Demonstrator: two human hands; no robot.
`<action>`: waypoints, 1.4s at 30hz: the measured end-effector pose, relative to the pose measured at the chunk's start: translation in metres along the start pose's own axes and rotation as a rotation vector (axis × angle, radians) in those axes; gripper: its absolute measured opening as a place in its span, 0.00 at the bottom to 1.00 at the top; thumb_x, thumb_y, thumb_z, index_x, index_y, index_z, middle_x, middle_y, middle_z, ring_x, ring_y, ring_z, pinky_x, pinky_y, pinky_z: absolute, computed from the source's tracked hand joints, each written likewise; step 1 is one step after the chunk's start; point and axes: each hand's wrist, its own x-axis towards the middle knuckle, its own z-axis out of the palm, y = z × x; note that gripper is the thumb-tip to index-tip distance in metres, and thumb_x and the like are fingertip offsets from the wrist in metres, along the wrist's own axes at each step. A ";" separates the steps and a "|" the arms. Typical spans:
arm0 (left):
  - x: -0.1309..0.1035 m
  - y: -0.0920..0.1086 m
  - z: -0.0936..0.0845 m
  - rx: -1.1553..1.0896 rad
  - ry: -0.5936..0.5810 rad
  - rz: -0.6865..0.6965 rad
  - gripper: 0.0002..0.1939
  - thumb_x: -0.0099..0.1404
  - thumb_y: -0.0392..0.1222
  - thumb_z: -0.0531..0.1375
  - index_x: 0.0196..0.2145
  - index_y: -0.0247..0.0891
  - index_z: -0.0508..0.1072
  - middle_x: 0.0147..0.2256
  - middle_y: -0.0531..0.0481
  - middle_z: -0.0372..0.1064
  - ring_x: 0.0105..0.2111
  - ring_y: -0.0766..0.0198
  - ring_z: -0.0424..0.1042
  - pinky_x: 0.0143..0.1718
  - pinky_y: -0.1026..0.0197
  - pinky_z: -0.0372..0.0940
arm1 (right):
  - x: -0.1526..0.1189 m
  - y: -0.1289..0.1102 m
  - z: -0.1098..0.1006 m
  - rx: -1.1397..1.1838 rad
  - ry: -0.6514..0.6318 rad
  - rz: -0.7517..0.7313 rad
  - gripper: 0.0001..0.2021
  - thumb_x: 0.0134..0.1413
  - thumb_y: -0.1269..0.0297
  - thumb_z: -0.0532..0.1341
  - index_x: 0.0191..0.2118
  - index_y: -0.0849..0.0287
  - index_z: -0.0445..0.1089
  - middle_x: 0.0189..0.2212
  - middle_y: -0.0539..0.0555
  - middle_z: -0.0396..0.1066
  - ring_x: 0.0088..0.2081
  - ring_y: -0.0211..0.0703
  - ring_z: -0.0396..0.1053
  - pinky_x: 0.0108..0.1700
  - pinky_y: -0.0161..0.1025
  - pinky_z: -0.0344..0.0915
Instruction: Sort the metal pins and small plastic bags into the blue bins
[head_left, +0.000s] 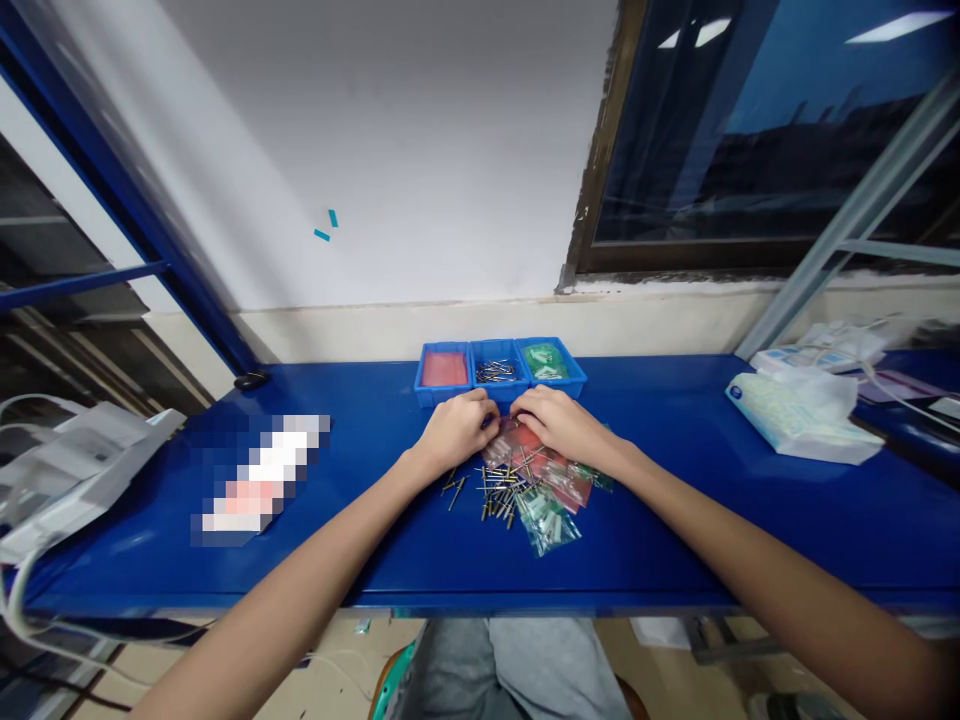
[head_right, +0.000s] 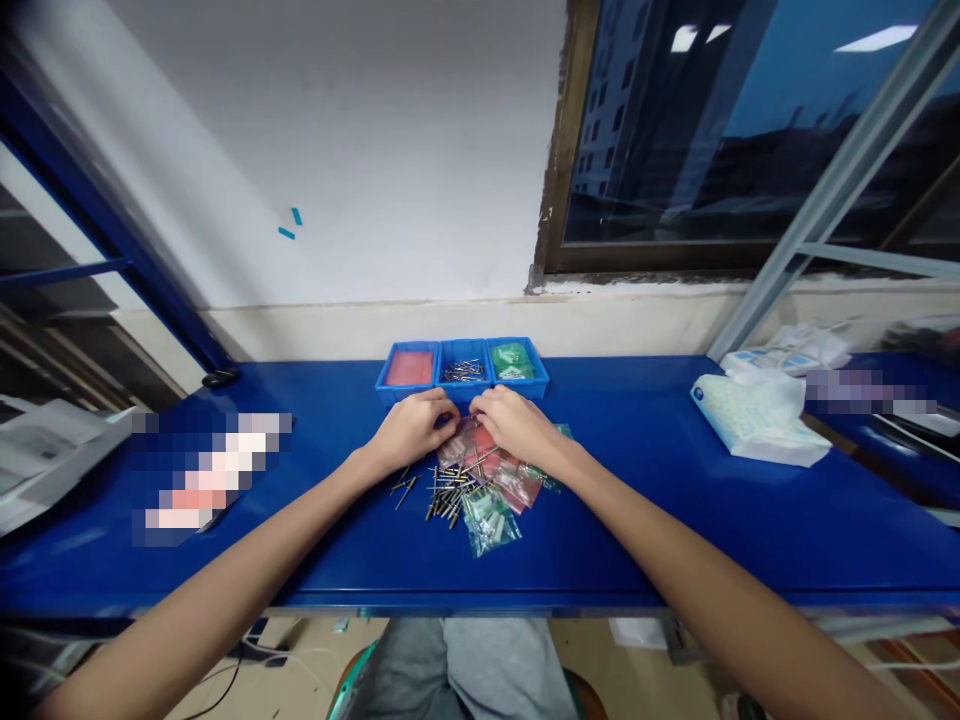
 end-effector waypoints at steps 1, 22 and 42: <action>0.000 0.000 -0.001 -0.002 0.014 0.002 0.10 0.68 0.40 0.55 0.37 0.37 0.77 0.36 0.47 0.70 0.33 0.62 0.71 0.32 0.63 0.62 | 0.000 0.000 0.000 0.008 0.016 0.008 0.13 0.64 0.74 0.53 0.45 0.58 0.74 0.41 0.57 0.75 0.46 0.48 0.68 0.48 0.44 0.64; -0.003 0.016 -0.014 0.149 0.263 0.158 0.12 0.76 0.37 0.48 0.52 0.36 0.67 0.42 0.44 0.67 0.39 0.61 0.68 0.35 0.60 0.67 | 0.005 -0.014 -0.009 0.256 0.169 0.170 0.06 0.55 0.73 0.60 0.28 0.58 0.69 0.28 0.50 0.74 0.31 0.40 0.70 0.37 0.38 0.62; -0.002 0.017 -0.009 0.339 0.261 0.303 0.11 0.75 0.37 0.51 0.39 0.34 0.71 0.36 0.45 0.70 0.36 0.60 0.66 0.35 0.60 0.66 | 0.004 -0.024 -0.010 0.281 0.182 0.176 0.08 0.53 0.75 0.59 0.26 0.59 0.69 0.24 0.48 0.71 0.27 0.37 0.65 0.34 0.36 0.58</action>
